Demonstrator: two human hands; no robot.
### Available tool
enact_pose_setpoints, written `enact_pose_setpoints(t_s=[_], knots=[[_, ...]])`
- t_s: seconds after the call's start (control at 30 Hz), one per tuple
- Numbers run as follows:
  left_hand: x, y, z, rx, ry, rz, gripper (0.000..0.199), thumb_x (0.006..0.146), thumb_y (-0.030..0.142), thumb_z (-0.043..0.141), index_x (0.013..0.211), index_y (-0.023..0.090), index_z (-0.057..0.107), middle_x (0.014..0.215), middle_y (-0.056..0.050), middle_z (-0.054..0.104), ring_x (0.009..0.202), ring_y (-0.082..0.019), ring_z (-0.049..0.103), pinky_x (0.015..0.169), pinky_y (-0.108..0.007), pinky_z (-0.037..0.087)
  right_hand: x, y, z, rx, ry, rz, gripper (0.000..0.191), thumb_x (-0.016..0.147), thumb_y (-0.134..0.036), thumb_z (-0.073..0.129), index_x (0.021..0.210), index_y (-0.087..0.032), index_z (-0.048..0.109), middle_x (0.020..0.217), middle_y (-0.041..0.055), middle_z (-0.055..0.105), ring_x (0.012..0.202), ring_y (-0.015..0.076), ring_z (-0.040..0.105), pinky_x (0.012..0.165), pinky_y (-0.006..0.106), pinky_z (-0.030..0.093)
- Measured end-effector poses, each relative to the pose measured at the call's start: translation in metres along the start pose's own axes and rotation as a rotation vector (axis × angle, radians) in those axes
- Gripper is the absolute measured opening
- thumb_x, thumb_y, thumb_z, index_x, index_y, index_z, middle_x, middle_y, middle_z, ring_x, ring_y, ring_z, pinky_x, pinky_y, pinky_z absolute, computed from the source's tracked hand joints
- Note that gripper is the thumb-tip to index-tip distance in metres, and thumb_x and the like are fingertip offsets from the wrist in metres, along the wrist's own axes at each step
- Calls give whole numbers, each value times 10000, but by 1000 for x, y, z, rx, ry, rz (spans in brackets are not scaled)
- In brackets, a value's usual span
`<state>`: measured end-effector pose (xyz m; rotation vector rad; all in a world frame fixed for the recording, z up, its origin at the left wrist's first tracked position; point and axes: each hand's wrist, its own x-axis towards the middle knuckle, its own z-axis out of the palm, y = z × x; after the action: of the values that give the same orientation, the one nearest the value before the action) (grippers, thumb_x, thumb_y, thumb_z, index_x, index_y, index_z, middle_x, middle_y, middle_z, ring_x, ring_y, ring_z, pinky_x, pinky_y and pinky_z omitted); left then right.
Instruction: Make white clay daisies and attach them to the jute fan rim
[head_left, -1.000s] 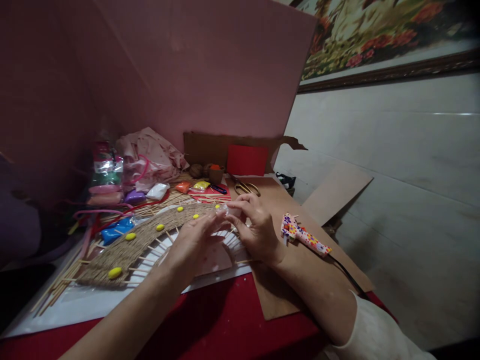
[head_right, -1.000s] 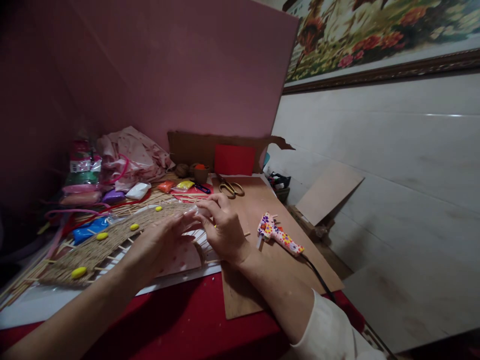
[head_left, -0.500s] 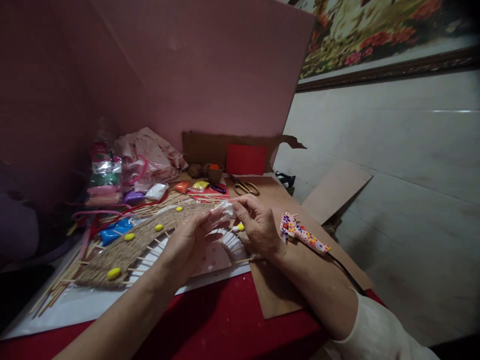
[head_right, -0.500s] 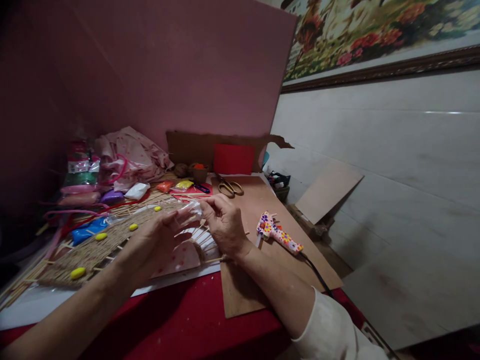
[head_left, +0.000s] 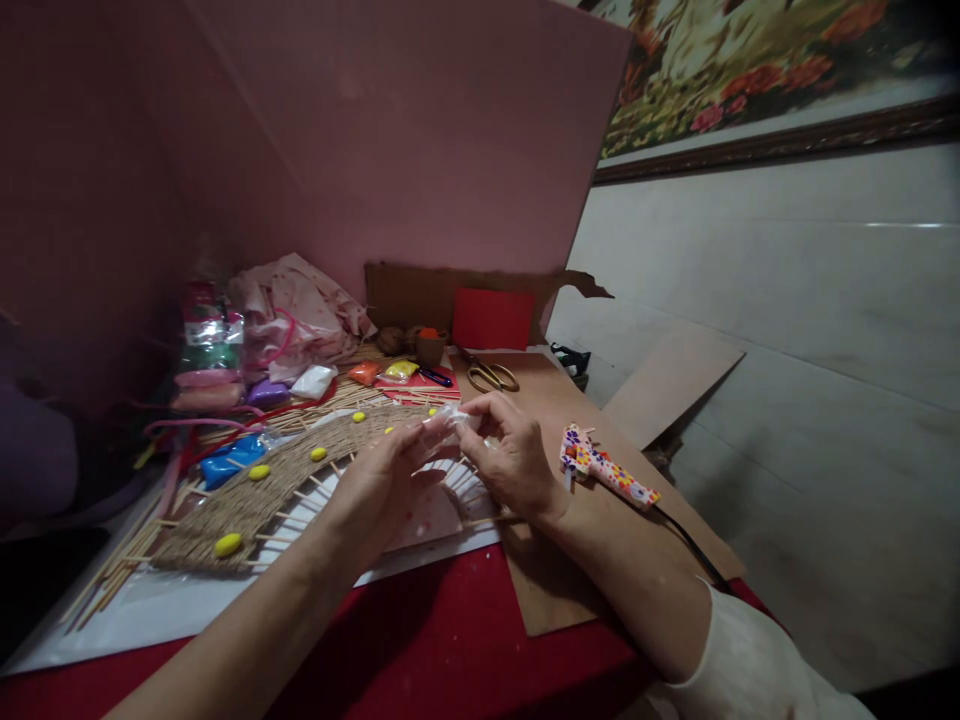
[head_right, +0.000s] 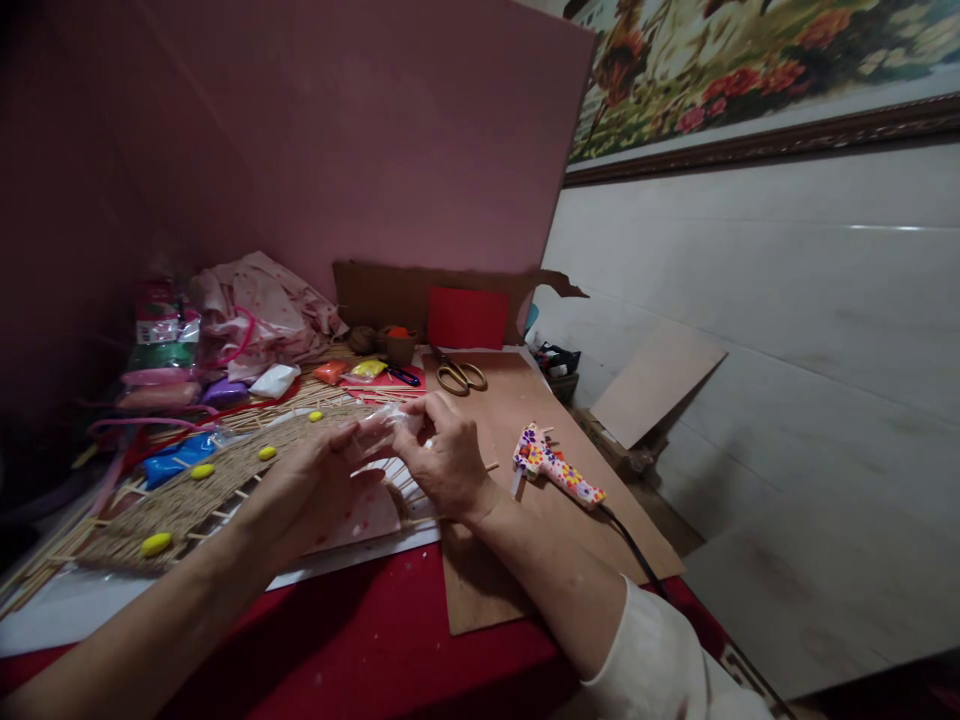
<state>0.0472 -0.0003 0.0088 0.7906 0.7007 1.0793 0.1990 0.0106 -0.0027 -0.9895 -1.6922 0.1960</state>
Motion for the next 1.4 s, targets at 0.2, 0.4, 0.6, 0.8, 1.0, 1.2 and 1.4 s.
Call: enact_pose_setpoints(t_s=[0.2, 0.4, 0.6, 0.8, 1.0, 1.2, 1.4], knots=[[-1, -3, 0, 64, -52, 22, 232, 823, 338, 580, 941, 191, 715, 1174, -62, 662, 1131, -235, 514, 770, -290, 374, 0, -2, 1, -69, 3, -18, 91, 776, -232, 599, 837, -165, 592, 796, 38, 603, 694, 142, 564, 633, 263, 468], [-1, -1, 1, 16, -29, -12, 223, 825, 310, 562, 929, 191, 720, 1094, -51, 694, 1049, -226, 555, 769, -293, 382, 1, 2, 0, 29, 25, 39, 82, 821, -237, 555, 823, -173, 606, 764, 24, 599, 657, 126, 553, 601, 244, 452], [1, 0, -1, -23, -39, 7, 221, 843, 307, 546, 937, 191, 710, 1124, -47, 683, 1040, -216, 552, 751, -289, 383, 1, -1, -1, 53, -33, 18, 135, 801, -289, 611, 858, -168, 596, 804, 26, 590, 687, 126, 553, 625, 242, 452], [1, -2, -2, -13, -32, -22, 242, 845, 312, 532, 946, 183, 709, 1156, -61, 668, 1089, -236, 531, 762, -293, 369, 1, 0, 1, 38, 36, 80, 40, 779, -199, 570, 800, -174, 592, 733, 7, 578, 626, 116, 524, 591, 236, 434], [-1, -1, 0, 80, -58, 38, 291, 845, 375, 539, 1029, 217, 699, 1207, -54, 649, 1121, -249, 522, 797, -311, 359, 2, 1, 0, 175, -51, 176, 193, 805, -353, 599, 847, -165, 598, 732, 14, 598, 621, 121, 544, 571, 237, 439], [-3, -4, 1, 180, -83, 44, 290, 786, 409, 613, 980, 225, 725, 1143, -63, 680, 1086, -261, 541, 771, -308, 373, 0, 1, 2, 17, 63, 136, 83, 767, -242, 597, 731, -167, 592, 682, 10, 590, 604, 121, 541, 572, 236, 430], [-1, -3, -3, 106, -67, -62, 357, 802, 430, 569, 1085, 243, 679, 1177, -65, 659, 981, -255, 565, 693, -319, 389, 2, 1, -1, 150, -11, 185, 193, 828, -353, 558, 797, -168, 604, 704, 12, 599, 610, 121, 552, 571, 232, 448]])
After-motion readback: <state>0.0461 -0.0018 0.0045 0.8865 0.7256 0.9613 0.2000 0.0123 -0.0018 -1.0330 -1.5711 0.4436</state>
